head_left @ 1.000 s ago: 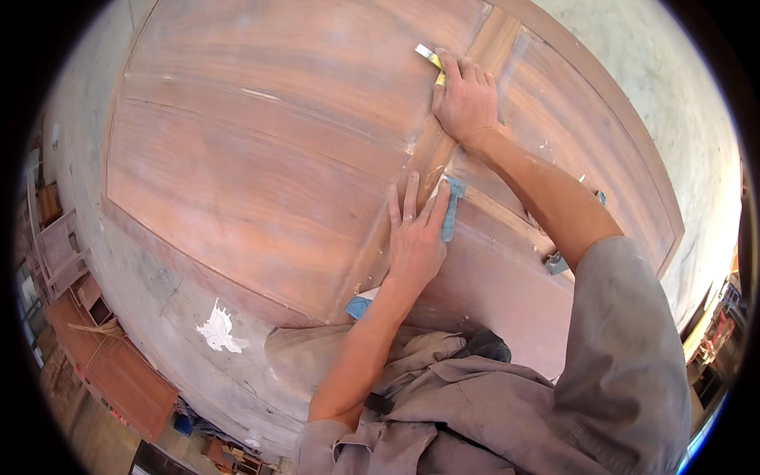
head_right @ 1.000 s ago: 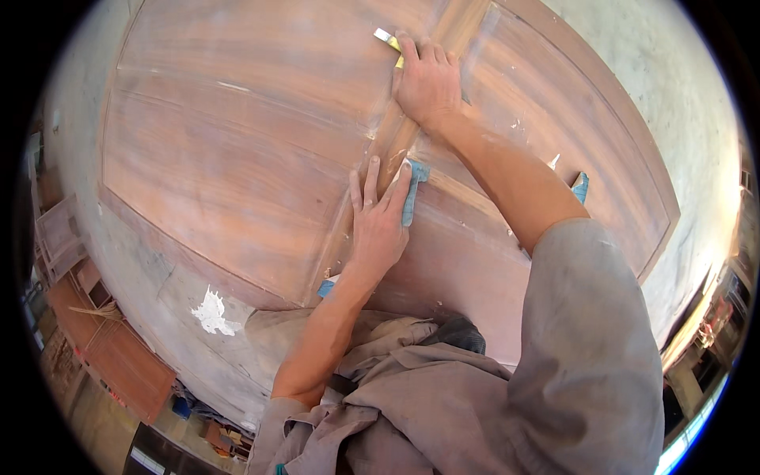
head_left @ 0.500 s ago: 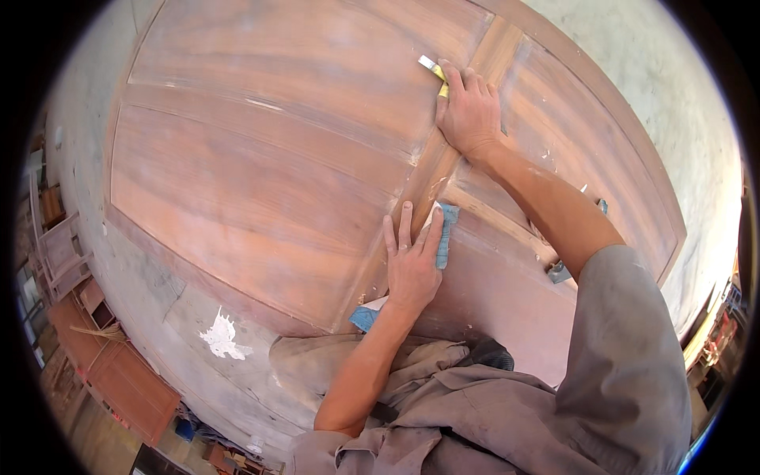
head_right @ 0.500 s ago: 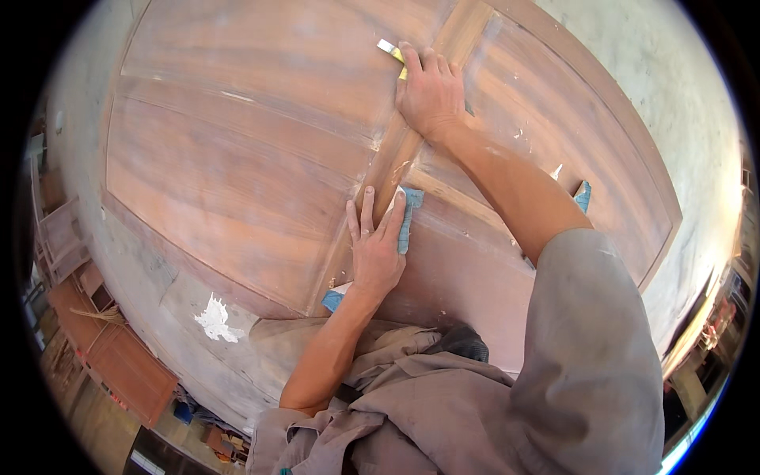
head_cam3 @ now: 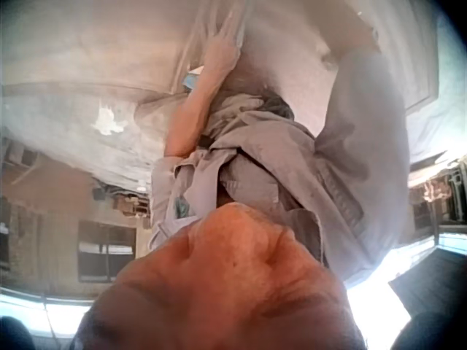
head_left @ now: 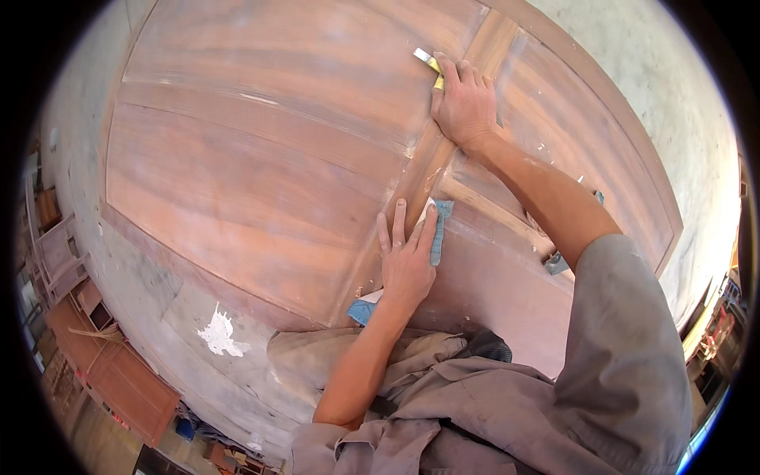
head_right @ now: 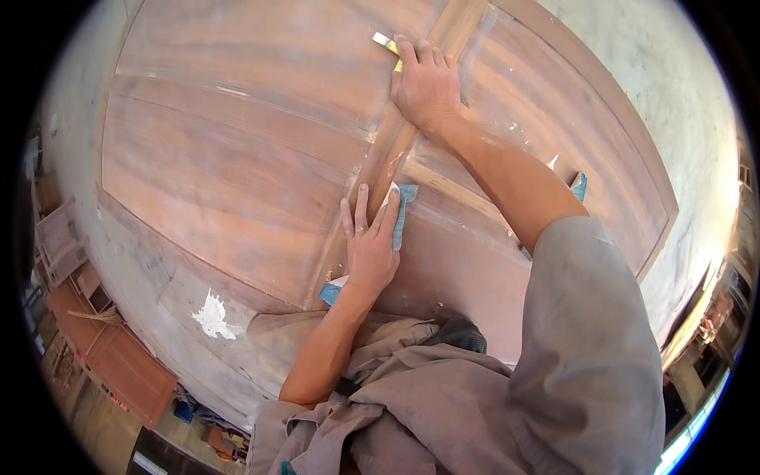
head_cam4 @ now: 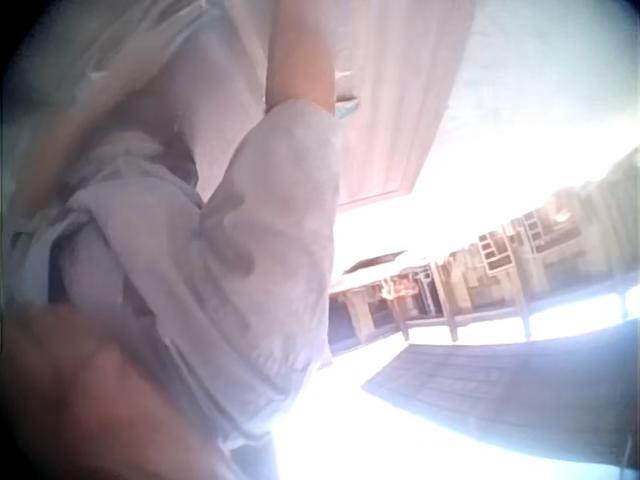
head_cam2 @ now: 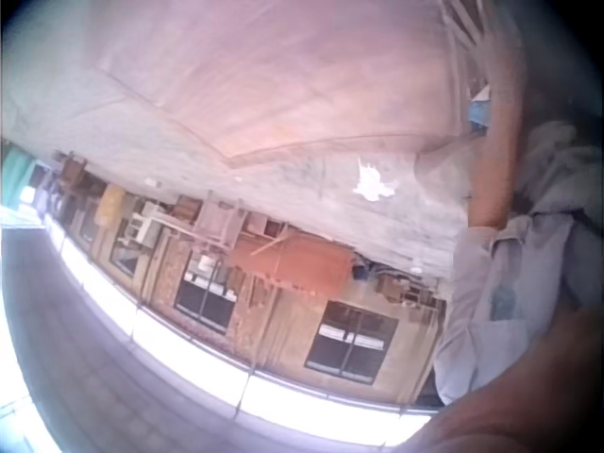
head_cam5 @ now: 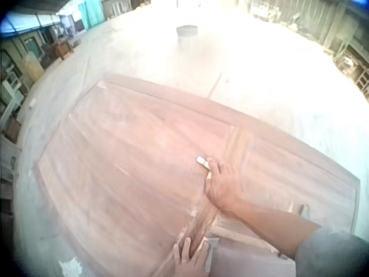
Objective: The person sits on the floor and applies a white filler substance into the seams and gaps of a wooden furniture panel using a small spatula. They smooth the filler along the joints and edges, occasionally wiping excess material with a blue cloth.
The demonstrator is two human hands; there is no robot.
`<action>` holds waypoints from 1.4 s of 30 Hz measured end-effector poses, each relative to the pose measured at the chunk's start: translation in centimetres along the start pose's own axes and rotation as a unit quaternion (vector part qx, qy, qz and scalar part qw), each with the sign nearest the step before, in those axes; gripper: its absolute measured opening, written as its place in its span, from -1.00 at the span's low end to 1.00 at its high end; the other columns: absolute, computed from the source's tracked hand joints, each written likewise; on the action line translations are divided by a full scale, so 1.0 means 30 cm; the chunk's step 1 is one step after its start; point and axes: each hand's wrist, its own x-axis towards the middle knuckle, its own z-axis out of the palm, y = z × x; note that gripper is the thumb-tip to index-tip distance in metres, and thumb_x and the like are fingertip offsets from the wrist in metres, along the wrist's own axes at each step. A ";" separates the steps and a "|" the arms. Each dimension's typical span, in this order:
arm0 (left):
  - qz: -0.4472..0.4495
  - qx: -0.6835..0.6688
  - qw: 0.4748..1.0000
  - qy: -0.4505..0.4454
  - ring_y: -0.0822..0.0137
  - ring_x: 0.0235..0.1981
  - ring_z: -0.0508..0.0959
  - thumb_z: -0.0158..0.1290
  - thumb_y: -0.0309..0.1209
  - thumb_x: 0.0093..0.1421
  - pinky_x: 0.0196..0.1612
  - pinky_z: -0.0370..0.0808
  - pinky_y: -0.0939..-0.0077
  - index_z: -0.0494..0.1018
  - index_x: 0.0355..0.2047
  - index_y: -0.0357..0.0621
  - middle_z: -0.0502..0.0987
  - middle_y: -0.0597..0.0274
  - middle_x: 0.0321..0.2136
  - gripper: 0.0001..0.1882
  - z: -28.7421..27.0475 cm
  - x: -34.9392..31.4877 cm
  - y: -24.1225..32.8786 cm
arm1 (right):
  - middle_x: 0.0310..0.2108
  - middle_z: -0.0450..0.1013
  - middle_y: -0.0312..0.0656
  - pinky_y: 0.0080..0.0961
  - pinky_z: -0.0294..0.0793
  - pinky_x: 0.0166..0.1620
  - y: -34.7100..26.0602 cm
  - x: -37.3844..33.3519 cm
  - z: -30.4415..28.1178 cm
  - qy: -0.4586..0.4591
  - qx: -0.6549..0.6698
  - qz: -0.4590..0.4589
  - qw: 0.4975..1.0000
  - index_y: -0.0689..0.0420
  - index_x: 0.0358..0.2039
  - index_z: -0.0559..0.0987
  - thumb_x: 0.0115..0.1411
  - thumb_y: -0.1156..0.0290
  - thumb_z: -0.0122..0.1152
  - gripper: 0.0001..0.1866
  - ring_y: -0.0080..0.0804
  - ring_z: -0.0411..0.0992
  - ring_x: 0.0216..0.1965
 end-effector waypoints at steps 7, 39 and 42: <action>0.000 -0.004 1.000 -0.006 -0.22 0.55 0.09 0.09 -0.58 0.23 0.53 -0.14 -0.43 0.20 0.52 -0.14 0.60 0.05 0.19 -0.19 -0.019 0.012 0.012 | 0.01 0.55 -0.06 -0.12 0.44 0.10 0.001 -0.002 -0.001 0.008 0.008 -0.003 1.000 -0.06 0.27 0.47 0.18 0.33 0.32 -0.39 -0.06 0.54 0.03; 0.013 0.013 1.000 -0.016 -0.26 0.55 0.08 0.10 -0.62 0.16 0.51 -0.14 -0.49 0.21 0.50 -0.20 0.56 0.05 0.25 -0.15 -0.017 -0.017 -0.020 | -0.06 0.54 -0.11 -0.16 0.48 0.05 0.005 -0.002 -0.002 0.016 0.001 -0.005 1.000 -0.07 0.26 0.50 0.17 0.37 0.30 -0.40 -0.08 0.55 -0.02; 0.060 0.007 0.998 -0.009 -0.26 0.55 0.09 0.11 -0.62 0.13 0.51 -0.13 -0.48 0.22 0.49 -0.22 0.56 0.01 0.23 -0.14 -0.017 0.054 -0.050 | -0.05 0.54 -0.10 -0.14 0.48 0.06 -0.004 0.009 -0.010 0.022 0.012 -0.011 1.000 -0.06 0.25 0.50 0.18 0.36 0.30 -0.42 -0.07 0.54 -0.01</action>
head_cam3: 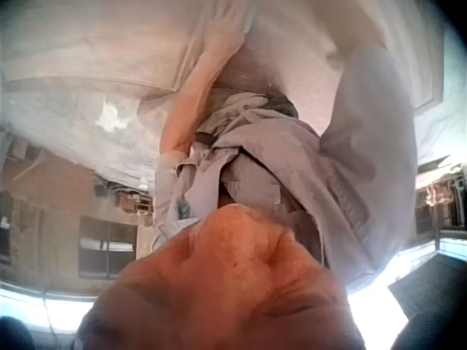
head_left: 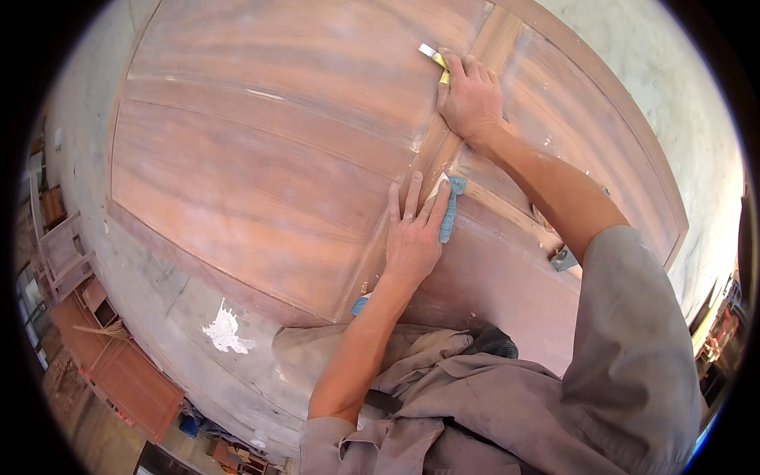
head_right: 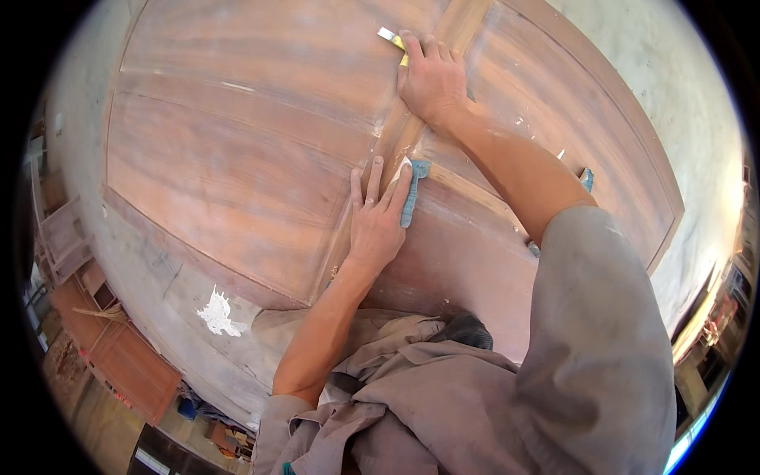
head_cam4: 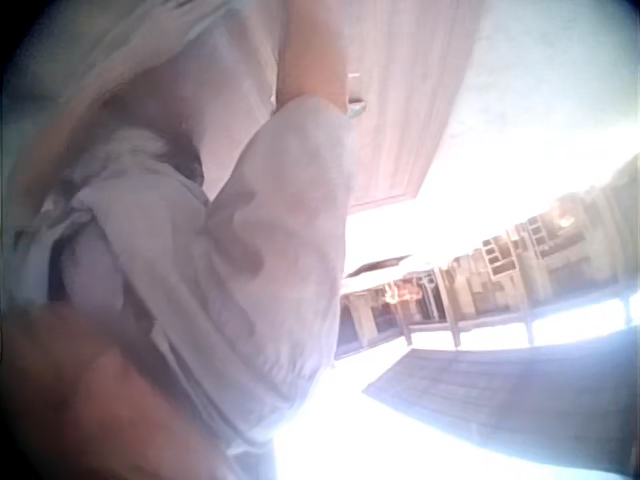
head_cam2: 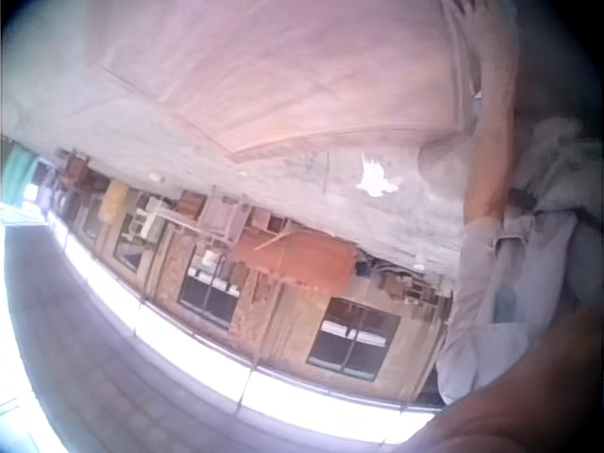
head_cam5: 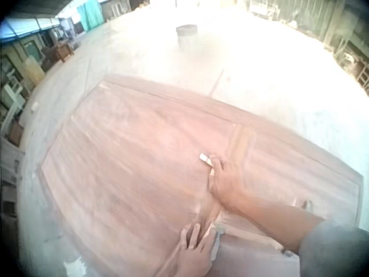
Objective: The person sits on the floor and applies a white filler substance into the seams and gaps of a wooden furniture panel using a small spatula. They smooth the filler along the joints and edges, occasionally wiping excess material with a blue cloth.
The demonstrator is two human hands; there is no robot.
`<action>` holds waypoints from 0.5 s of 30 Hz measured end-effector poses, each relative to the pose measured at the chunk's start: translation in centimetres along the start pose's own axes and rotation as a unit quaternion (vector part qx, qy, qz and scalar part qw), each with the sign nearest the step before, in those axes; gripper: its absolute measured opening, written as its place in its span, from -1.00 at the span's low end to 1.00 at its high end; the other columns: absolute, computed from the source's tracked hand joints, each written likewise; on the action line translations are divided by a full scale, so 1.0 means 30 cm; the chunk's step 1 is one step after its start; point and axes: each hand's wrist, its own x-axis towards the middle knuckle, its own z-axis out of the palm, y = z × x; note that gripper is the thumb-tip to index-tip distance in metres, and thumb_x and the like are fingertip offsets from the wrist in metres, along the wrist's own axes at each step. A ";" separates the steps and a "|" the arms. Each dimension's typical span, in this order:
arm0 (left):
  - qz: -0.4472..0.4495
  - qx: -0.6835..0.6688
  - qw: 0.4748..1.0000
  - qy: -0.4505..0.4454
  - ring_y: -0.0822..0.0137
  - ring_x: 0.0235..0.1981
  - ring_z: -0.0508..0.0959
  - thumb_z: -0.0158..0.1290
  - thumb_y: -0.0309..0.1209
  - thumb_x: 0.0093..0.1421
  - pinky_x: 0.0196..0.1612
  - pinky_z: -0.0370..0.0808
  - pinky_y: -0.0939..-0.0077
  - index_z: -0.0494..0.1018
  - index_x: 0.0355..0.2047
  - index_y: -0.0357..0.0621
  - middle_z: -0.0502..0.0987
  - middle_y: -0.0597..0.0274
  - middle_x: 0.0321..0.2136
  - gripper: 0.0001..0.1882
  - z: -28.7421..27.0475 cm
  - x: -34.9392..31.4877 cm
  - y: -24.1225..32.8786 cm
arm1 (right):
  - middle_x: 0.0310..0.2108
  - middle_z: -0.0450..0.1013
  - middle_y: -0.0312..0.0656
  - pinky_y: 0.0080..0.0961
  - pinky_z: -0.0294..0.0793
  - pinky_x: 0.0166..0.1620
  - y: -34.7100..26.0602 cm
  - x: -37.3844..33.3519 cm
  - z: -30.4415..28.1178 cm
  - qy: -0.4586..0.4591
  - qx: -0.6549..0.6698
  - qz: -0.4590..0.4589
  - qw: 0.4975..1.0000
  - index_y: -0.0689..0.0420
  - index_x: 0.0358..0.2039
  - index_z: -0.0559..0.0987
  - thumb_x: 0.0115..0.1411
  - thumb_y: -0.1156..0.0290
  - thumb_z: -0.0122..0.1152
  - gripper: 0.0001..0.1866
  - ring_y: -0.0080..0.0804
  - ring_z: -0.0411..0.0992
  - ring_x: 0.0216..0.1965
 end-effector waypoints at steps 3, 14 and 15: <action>-0.046 0.005 0.999 -0.015 -0.23 0.54 0.12 0.11 -0.64 0.11 0.51 -0.10 -0.46 0.24 0.48 -0.24 0.56 -0.03 0.22 -0.15 -0.008 -0.061 0.038 | -0.02 0.54 -0.10 -0.11 0.46 0.09 0.010 -0.003 0.011 -0.013 -0.012 0.011 1.000 -0.06 0.24 0.49 0.19 0.34 0.30 -0.43 -0.08 0.54 0.02; -0.019 -0.016 1.000 -0.001 -0.25 0.54 0.11 0.08 -0.63 0.16 0.52 -0.13 -0.47 0.21 0.50 -0.24 0.55 -0.03 0.25 -0.16 0.003 -0.015 0.025 | -0.04 0.54 -0.08 -0.10 0.46 0.09 0.007 -0.010 -0.001 -0.021 -0.011 0.012 1.000 -0.05 0.23 0.50 0.17 0.33 0.33 -0.42 -0.07 0.55 0.01; -0.012 -0.025 1.000 0.000 -0.25 0.54 0.10 0.08 -0.63 0.16 0.51 -0.14 -0.48 0.20 0.50 -0.24 0.54 -0.02 0.25 -0.16 -0.003 0.015 0.015 | -0.03 0.55 -0.08 -0.10 0.46 0.09 0.006 -0.008 0.001 -0.019 -0.009 0.012 1.000 -0.06 0.24 0.49 0.17 0.33 0.33 -0.42 -0.08 0.55 0.02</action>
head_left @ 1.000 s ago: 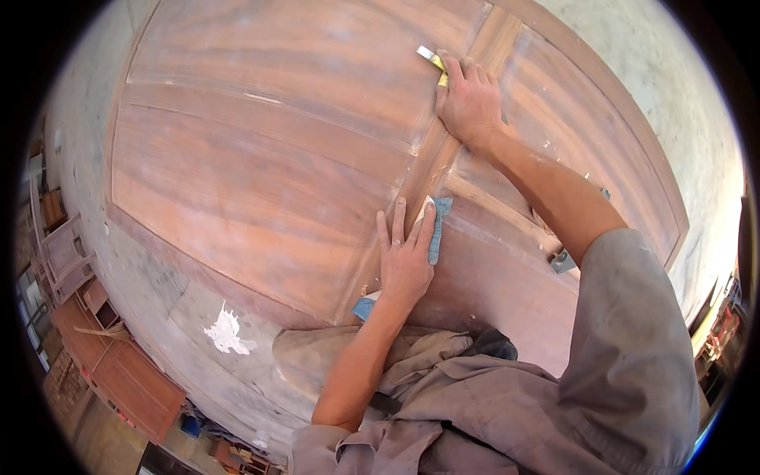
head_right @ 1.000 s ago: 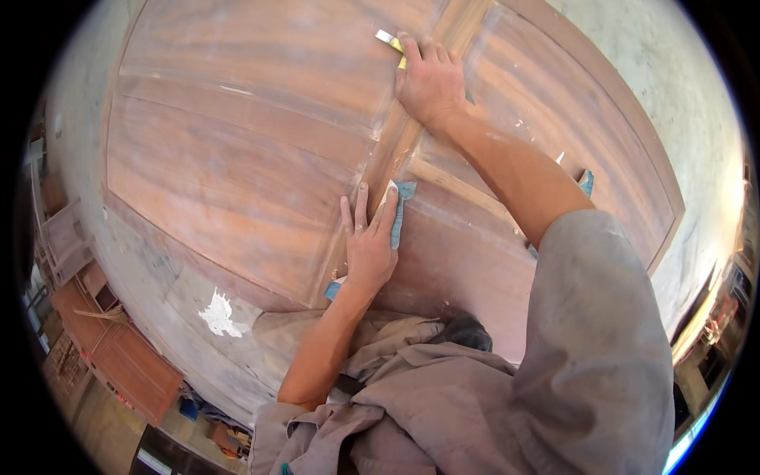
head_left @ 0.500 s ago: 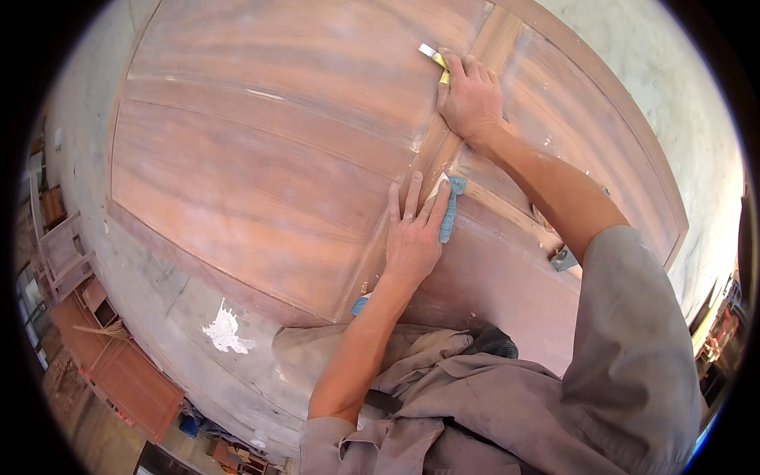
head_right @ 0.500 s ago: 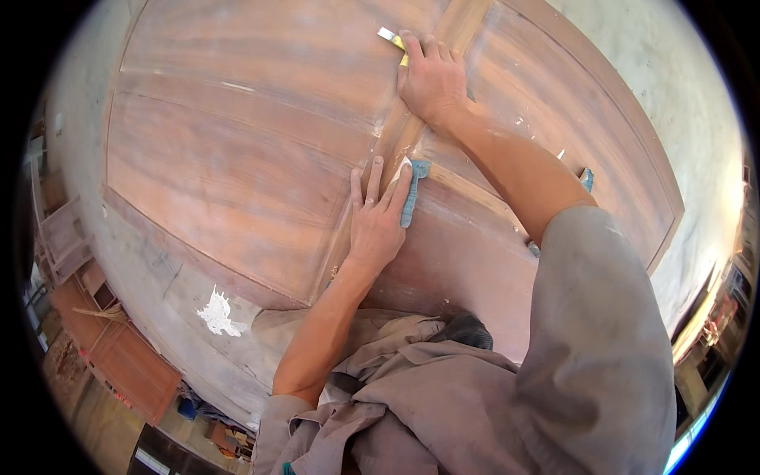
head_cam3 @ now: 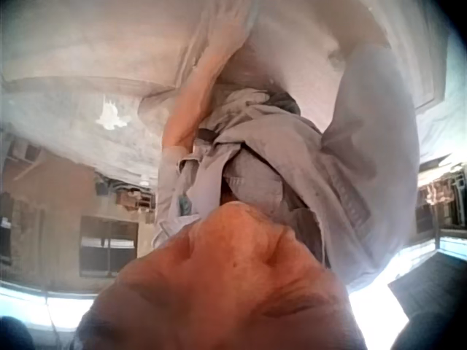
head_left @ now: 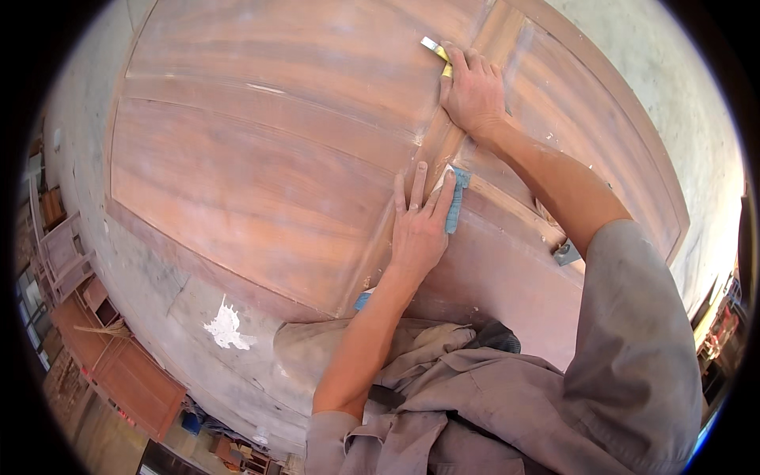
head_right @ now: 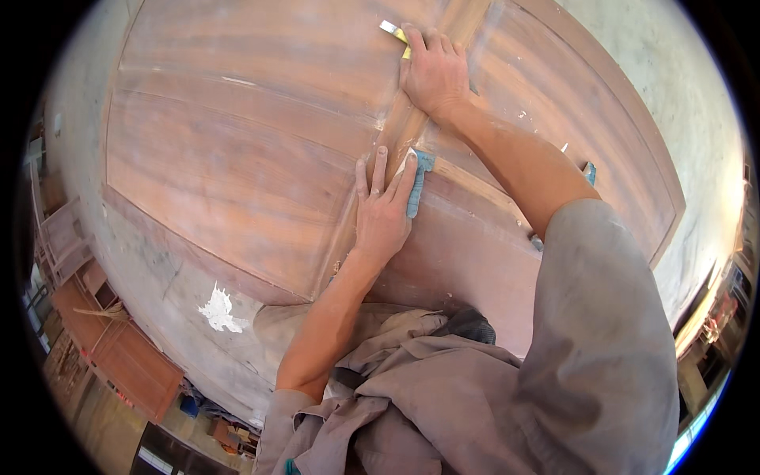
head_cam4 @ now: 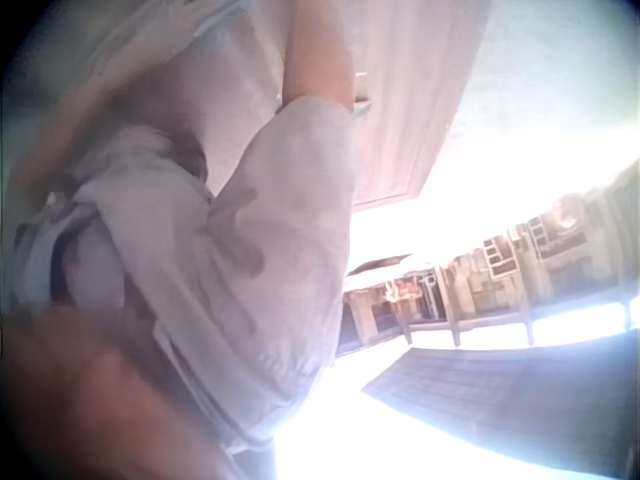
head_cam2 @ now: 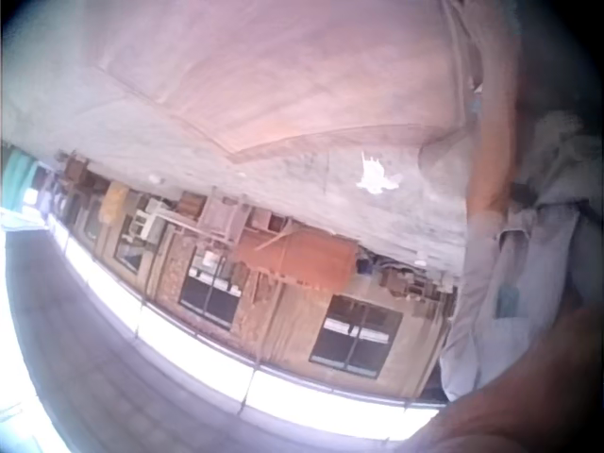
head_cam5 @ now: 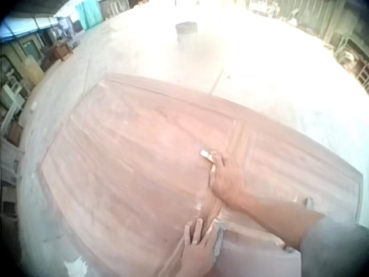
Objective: The person sits on the floor and applies a white filler substance into the seams and gaps of a wooden furniture panel using a small spatula. They smooth the filler along the joints and edges, occasionally wiping excess material with a blue cloth.
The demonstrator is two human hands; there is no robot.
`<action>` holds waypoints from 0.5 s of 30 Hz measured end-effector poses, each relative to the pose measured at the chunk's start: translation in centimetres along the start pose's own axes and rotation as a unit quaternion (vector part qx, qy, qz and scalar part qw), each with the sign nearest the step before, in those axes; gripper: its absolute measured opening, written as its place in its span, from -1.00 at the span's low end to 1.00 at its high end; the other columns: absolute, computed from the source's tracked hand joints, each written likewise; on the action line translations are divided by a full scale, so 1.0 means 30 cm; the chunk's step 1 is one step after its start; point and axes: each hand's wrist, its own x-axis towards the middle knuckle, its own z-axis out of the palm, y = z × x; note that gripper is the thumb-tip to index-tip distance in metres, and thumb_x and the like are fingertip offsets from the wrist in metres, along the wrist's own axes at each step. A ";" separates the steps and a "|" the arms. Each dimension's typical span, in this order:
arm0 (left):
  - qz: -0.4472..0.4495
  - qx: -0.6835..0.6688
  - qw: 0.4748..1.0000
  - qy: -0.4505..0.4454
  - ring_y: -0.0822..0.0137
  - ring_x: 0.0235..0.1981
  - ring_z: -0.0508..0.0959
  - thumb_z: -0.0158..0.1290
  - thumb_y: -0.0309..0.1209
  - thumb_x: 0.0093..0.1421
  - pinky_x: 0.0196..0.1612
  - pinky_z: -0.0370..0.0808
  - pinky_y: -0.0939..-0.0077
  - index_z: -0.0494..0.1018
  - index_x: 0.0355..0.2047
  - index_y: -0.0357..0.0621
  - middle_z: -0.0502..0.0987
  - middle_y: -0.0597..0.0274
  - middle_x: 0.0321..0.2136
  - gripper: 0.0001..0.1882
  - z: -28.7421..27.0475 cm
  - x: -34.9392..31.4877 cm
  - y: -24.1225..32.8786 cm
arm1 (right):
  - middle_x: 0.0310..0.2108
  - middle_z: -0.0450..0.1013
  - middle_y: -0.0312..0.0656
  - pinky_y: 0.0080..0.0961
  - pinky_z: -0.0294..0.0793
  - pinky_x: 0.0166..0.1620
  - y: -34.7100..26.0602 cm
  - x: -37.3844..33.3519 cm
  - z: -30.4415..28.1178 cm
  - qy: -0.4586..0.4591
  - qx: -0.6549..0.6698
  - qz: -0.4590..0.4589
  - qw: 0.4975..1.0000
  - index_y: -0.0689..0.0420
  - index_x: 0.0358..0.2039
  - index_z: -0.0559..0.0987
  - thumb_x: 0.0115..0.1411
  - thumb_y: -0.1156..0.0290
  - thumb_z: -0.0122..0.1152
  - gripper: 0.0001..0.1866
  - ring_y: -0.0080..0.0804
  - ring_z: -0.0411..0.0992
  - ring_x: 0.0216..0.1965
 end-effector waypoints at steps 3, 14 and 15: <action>-0.019 0.014 1.000 0.003 -0.25 0.55 0.09 0.07 -0.63 0.16 0.51 -0.14 -0.48 0.18 0.51 -0.23 0.54 -0.02 0.25 -0.15 0.003 -0.054 0.015 | -0.01 0.55 -0.08 -0.12 0.47 0.09 -0.007 -0.004 0.005 0.003 0.003 0.001 1.000 -0.07 0.25 0.49 0.17 0.34 0.33 -0.41 -0.08 0.55 0.03; -0.014 0.013 1.000 0.008 -0.26 0.55 0.08 0.08 -0.63 0.16 0.51 -0.16 -0.51 0.20 0.50 -0.23 0.53 -0.02 0.26 -0.16 0.038 -0.047 -0.005 | 0.04 0.54 -0.11 -0.15 0.43 0.14 -0.016 0.001 -0.001 -0.010 0.005 0.009 1.000 -0.08 0.25 0.49 0.20 0.32 0.32 -0.43 -0.10 0.53 0.06; -0.001 0.003 1.000 0.007 -0.26 0.55 0.08 0.08 -0.64 0.16 0.51 -0.17 -0.51 0.20 0.50 -0.23 0.53 -0.02 0.26 -0.16 0.019 0.015 0.000 | 0.02 0.54 -0.12 -0.15 0.44 0.12 -0.011 -0.022 -0.004 -0.013 -0.003 0.008 1.000 -0.09 0.26 0.49 0.20 0.33 0.32 -0.42 -0.10 0.54 0.04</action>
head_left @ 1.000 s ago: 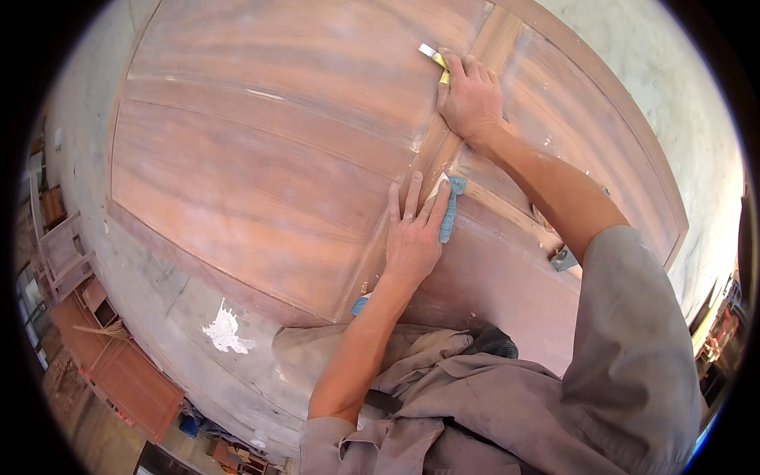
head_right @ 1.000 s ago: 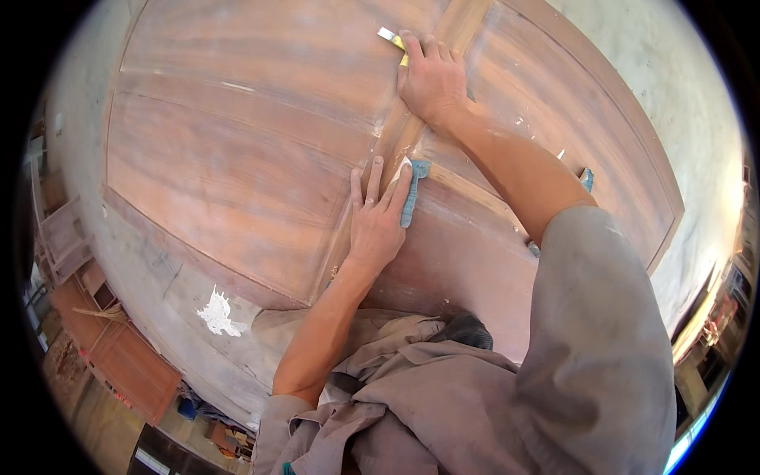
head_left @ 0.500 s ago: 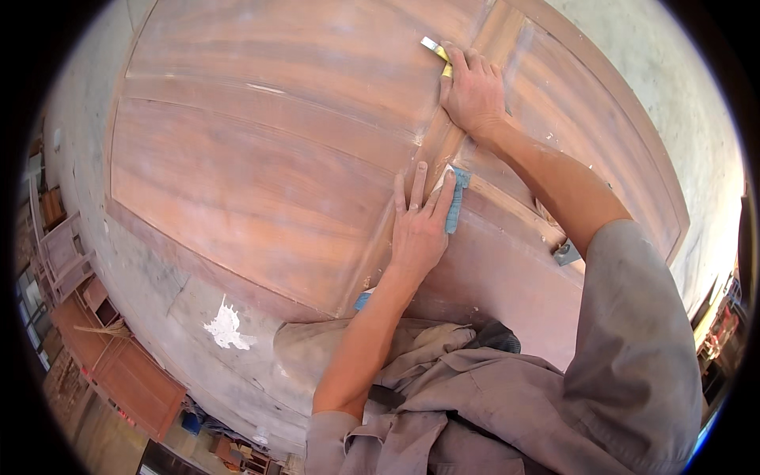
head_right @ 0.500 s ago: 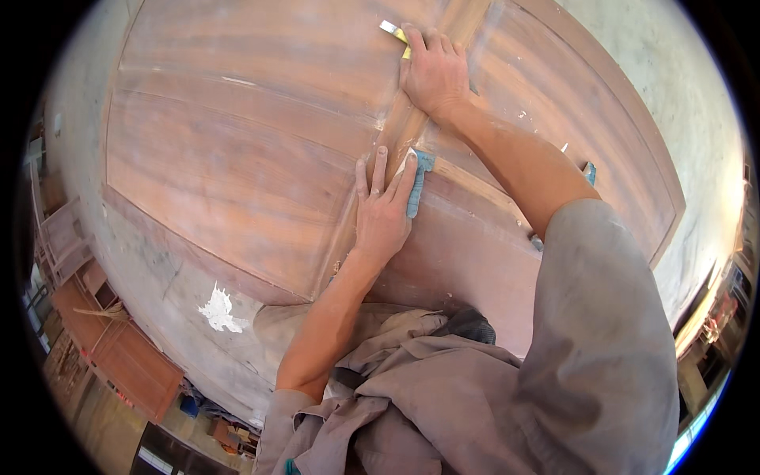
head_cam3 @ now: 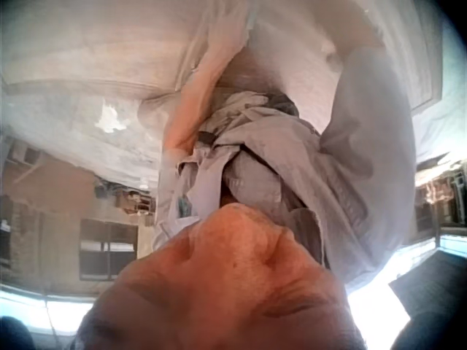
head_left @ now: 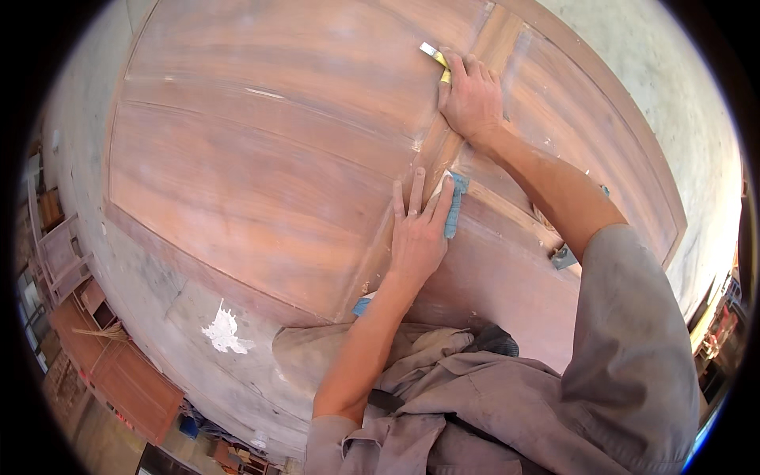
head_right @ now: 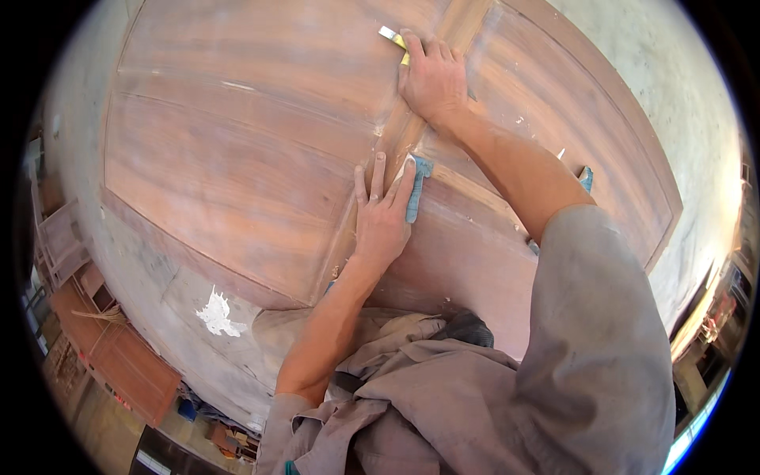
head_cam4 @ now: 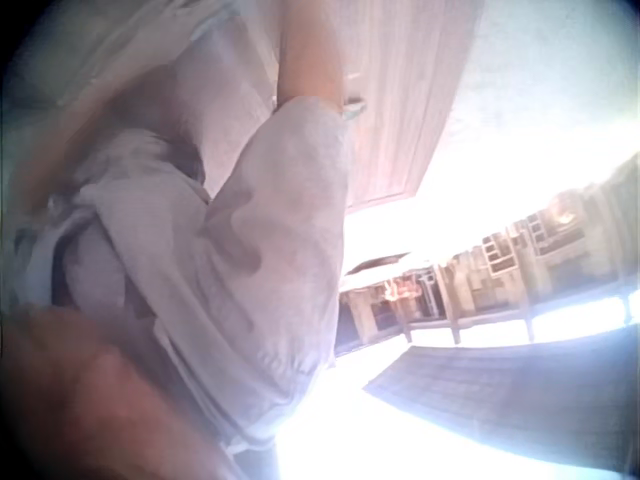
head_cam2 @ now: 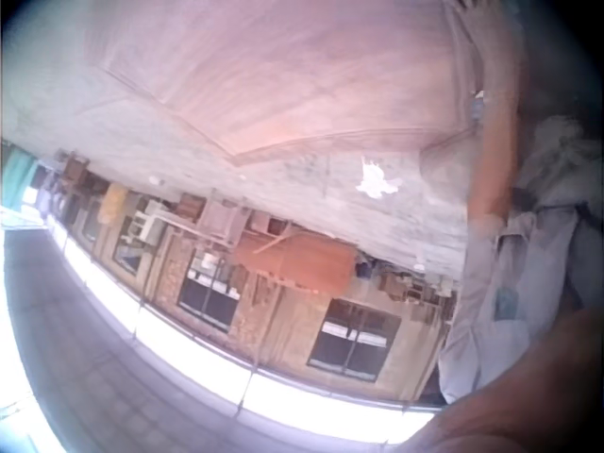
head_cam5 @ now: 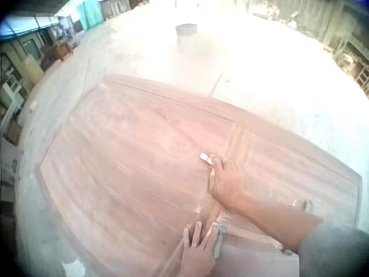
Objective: The person sits on the floor and applies a white filler substance into the seams and gaps of a wooden furniture panel using a small spatula. They smooth the filler along the joints and edges, occasionally wiping excess material with a blue cloth.
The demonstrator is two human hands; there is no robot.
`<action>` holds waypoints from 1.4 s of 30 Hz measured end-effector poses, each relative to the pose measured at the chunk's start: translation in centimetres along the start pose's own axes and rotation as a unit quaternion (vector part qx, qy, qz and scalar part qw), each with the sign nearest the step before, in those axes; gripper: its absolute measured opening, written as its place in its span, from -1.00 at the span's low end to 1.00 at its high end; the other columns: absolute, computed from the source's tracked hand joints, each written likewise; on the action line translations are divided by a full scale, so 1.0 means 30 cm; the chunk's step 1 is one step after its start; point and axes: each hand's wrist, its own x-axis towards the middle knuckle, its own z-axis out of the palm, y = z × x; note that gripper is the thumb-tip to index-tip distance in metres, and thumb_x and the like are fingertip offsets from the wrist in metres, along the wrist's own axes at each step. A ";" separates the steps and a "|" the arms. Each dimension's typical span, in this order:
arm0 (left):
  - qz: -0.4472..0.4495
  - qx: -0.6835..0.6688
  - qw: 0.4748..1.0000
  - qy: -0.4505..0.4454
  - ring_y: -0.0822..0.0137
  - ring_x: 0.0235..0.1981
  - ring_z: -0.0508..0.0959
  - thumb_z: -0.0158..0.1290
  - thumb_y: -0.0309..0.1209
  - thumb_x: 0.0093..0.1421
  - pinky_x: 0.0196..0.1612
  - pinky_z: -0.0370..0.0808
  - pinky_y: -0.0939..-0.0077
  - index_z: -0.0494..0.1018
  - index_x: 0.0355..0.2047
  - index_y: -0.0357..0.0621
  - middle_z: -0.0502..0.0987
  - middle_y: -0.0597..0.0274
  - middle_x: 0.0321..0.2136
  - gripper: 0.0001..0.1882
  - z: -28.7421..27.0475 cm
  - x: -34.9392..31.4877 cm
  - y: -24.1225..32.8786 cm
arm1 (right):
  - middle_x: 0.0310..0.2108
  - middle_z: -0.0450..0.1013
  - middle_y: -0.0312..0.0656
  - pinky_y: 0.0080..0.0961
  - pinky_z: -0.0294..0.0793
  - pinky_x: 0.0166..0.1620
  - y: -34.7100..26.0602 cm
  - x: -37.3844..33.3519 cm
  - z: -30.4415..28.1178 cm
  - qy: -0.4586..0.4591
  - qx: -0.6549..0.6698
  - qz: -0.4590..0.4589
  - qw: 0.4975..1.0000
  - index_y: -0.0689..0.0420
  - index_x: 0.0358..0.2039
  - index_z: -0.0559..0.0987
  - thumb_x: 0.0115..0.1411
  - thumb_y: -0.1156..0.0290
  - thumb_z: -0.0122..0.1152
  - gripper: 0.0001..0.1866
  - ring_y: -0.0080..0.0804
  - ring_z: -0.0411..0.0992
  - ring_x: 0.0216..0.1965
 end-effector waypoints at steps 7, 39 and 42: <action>-0.021 -0.006 1.000 -0.004 -0.25 0.55 0.08 0.10 -0.64 0.11 0.51 -0.19 -0.51 0.24 0.49 -0.21 0.53 -0.01 0.28 -0.14 0.001 -0.086 0.016 | 0.00 0.55 -0.06 -0.12 0.46 0.09 0.006 0.020 0.012 0.013 0.005 -0.007 1.000 -0.07 0.26 0.49 0.18 0.33 0.31 -0.42 -0.07 0.54 0.03; -0.018 0.030 0.999 -0.007 -0.21 0.55 0.08 0.14 -0.58 0.15 0.53 -0.12 -0.41 0.22 0.49 -0.21 0.56 -0.01 0.23 -0.16 -0.006 -0.062 0.020 | -0.02 0.55 -0.07 -0.11 0.47 0.10 0.007 0.011 0.003 0.010 -0.001 -0.007 1.000 -0.07 0.28 0.48 0.19 0.36 0.30 -0.39 -0.07 0.55 0.03; -0.006 0.024 1.000 -0.008 -0.20 0.55 0.09 0.14 -0.59 0.13 0.53 -0.11 -0.40 0.22 0.49 -0.22 0.56 -0.02 0.23 -0.14 -0.032 0.036 0.014 | -0.01 0.55 -0.07 -0.12 0.47 0.12 0.011 0.025 0.003 0.001 -0.008 -0.010 1.000 -0.07 0.29 0.47 0.19 0.36 0.30 -0.39 -0.07 0.55 0.04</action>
